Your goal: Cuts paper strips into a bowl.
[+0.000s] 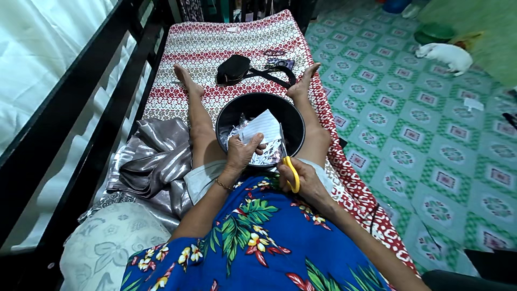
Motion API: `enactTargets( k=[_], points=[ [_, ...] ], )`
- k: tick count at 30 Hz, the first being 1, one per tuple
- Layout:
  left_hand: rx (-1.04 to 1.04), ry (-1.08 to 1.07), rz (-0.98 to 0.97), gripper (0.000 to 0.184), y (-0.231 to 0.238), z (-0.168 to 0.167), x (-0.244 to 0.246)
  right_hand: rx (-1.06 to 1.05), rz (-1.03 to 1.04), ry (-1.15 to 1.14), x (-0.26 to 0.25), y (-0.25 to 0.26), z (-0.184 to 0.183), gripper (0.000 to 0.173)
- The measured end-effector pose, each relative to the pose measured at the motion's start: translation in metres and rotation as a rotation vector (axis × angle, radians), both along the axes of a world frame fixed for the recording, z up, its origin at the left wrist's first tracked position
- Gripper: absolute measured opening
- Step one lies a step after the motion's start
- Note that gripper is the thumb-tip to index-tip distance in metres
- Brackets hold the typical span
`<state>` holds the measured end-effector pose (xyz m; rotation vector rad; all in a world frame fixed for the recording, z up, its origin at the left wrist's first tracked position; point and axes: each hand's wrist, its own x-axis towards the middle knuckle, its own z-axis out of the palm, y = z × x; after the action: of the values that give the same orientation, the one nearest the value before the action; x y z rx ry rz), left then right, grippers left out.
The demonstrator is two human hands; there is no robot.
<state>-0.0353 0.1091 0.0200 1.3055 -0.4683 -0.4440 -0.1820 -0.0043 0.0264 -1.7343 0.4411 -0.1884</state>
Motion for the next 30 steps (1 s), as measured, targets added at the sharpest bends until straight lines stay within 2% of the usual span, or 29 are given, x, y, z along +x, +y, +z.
enactTargets(
  k=[4, 8, 12, 18, 21, 24, 26, 30],
  points=[
    [0.012, -0.038, -0.021, 0.002, 0.004, -0.001, 0.0, 0.031, -0.018, -0.042, 0.0, 0.0, -0.004, 0.013],
    [-0.035, 0.049, 0.045, 0.009, -0.007, 0.002, 0.0, 0.091, -0.017, -0.022, 0.001, -0.001, -0.002, 0.013],
    [0.027, -0.052, -0.044, 0.004, 0.005, -0.001, 0.0, 0.099, -0.036, -0.022, 0.002, -0.001, -0.002, 0.014],
    [0.025, -0.063, -0.055, 0.004, 0.005, -0.002, 0.0, 0.189, -0.048, -0.083, 0.001, -0.001, -0.003, 0.019],
    [0.015, -0.071, -0.049, 0.003, 0.005, -0.003, 0.001, 0.126, 0.002, -0.015, -0.001, -0.002, -0.001, 0.016],
    [-0.023, -0.035, -0.007, 0.003, 0.0, -0.003, 0.001, 0.068, 0.084, 0.059, -0.003, -0.003, 0.002, 0.023],
    [-0.068, 0.039, 0.059, 0.009, -0.009, 0.0, 0.001, 0.053, 0.097, 0.057, -0.003, -0.003, 0.001, 0.024],
    [-0.063, 0.048, 0.073, 0.01, -0.01, 0.001, 0.001, 0.051, 0.111, 0.049, -0.002, -0.004, 0.002, 0.023]
  ],
)
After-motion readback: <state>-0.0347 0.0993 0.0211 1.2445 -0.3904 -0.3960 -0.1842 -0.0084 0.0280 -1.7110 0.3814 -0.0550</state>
